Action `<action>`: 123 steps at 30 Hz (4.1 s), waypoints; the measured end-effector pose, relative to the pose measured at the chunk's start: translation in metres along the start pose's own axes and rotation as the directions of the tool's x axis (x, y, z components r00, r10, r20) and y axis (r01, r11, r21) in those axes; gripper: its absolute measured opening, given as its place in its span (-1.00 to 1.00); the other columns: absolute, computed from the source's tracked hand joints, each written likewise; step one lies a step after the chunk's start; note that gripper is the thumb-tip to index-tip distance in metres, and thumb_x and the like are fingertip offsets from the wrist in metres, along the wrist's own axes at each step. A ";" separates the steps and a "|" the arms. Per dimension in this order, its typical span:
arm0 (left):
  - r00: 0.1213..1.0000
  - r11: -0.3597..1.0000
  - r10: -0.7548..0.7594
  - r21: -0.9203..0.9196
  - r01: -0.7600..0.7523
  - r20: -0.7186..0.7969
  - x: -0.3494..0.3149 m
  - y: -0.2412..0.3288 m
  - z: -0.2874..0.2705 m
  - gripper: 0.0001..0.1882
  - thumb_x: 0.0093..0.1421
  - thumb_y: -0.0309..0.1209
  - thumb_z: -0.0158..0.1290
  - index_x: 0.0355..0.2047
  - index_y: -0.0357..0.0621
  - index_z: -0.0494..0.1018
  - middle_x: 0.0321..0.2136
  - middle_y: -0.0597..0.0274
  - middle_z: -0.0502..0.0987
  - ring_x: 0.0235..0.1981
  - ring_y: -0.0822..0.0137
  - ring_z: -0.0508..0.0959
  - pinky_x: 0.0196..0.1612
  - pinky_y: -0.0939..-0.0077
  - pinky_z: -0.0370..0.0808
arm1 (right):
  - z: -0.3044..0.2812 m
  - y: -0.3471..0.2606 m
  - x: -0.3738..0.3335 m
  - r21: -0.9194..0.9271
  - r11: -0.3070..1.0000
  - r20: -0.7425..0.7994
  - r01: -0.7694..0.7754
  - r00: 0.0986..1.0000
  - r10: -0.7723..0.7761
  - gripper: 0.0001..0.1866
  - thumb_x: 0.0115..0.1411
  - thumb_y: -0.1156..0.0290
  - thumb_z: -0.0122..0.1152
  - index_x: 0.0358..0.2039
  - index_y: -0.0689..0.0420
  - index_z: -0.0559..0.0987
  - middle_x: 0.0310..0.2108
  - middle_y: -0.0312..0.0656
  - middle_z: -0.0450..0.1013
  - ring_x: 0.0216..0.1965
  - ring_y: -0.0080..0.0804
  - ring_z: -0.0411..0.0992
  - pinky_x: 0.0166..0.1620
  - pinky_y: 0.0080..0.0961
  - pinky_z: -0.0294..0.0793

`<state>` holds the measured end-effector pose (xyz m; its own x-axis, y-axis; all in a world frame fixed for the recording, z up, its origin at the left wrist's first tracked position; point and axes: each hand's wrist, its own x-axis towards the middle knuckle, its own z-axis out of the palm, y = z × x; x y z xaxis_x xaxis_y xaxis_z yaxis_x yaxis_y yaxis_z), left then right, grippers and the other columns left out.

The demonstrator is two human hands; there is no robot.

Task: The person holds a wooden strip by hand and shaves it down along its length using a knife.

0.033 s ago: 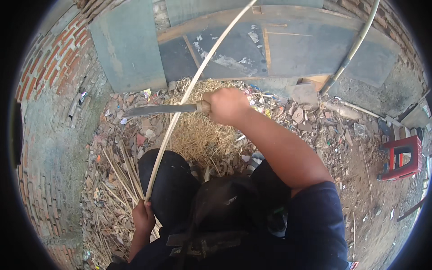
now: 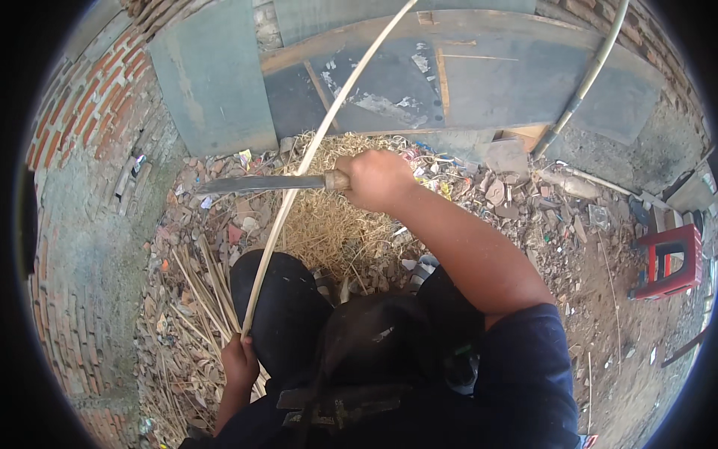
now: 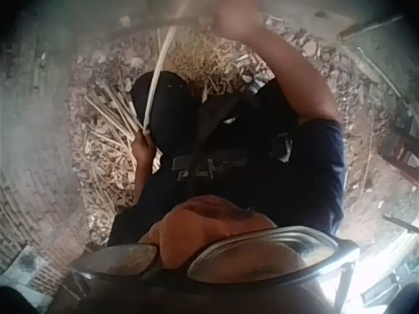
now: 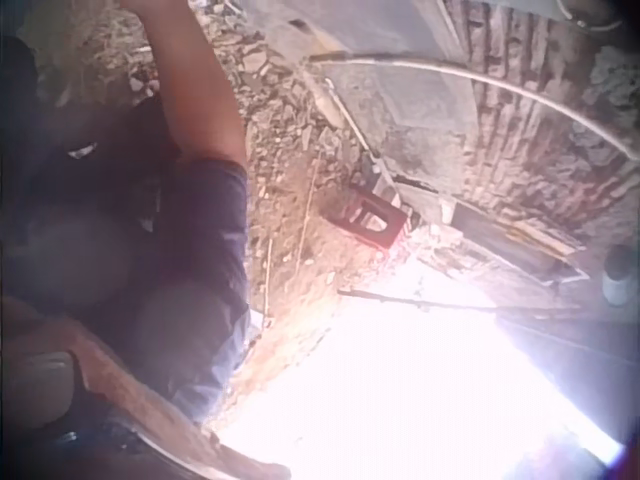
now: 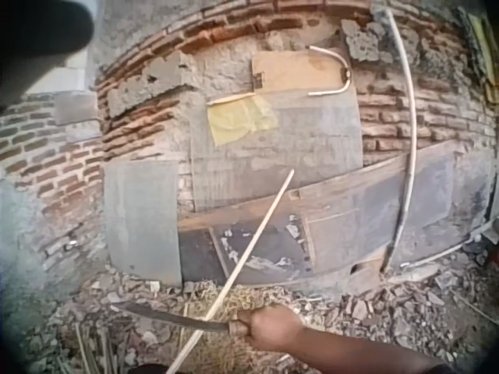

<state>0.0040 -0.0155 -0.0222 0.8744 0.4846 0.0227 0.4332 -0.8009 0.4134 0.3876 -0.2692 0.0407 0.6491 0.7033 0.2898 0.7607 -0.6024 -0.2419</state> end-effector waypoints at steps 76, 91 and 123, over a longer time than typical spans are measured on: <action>0.998 0.996 0.064 -0.060 -0.063 0.023 -0.010 -0.033 -0.010 -0.62 0.40 -0.22 -0.09 -0.47 -0.28 0.37 -0.70 -0.13 0.38 -0.63 -0.22 0.46 -0.55 0.08 0.30 | -0.047 0.066 -0.013 0.992 0.072 0.066 -0.104 0.911 0.406 -0.81 0.17 0.34 0.42 -0.25 0.09 0.62 -0.54 -0.43 0.41 -0.65 -0.70 0.25 -0.60 -0.65 0.16; 0.974 0.968 0.228 -0.103 -0.227 0.001 0.011 -0.020 -0.036 -0.70 0.07 -0.30 0.31 -0.44 -0.28 0.47 -0.56 0.02 0.53 -0.46 0.07 0.59 -0.35 0.26 0.48 | -0.045 0.062 -0.012 0.995 0.085 0.021 -0.054 0.936 0.351 -0.80 0.16 0.34 0.43 -0.25 0.10 0.63 -0.51 -0.40 0.46 -0.63 -0.69 0.29 -0.58 -0.63 0.22; 0.921 0.868 -0.052 -0.439 0.232 0.386 -0.009 -0.032 -0.023 -0.48 0.39 0.03 0.04 -0.41 -0.23 0.49 -0.63 0.45 0.39 -0.57 0.58 0.32 -0.50 0.57 0.24 | -0.051 0.033 -0.017 0.666 0.722 0.005 -0.185 0.970 0.244 -0.74 0.12 0.28 0.48 -0.24 0.12 0.65 -0.31 -0.20 0.59 -0.22 -0.32 0.59 -0.07 -0.36 0.54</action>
<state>-0.0224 0.0136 -0.0150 0.8674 0.3521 -0.3515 0.4833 -0.4284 0.7635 0.4010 -0.3200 0.0747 0.8150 0.5371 0.2175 0.4323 -0.3136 -0.8455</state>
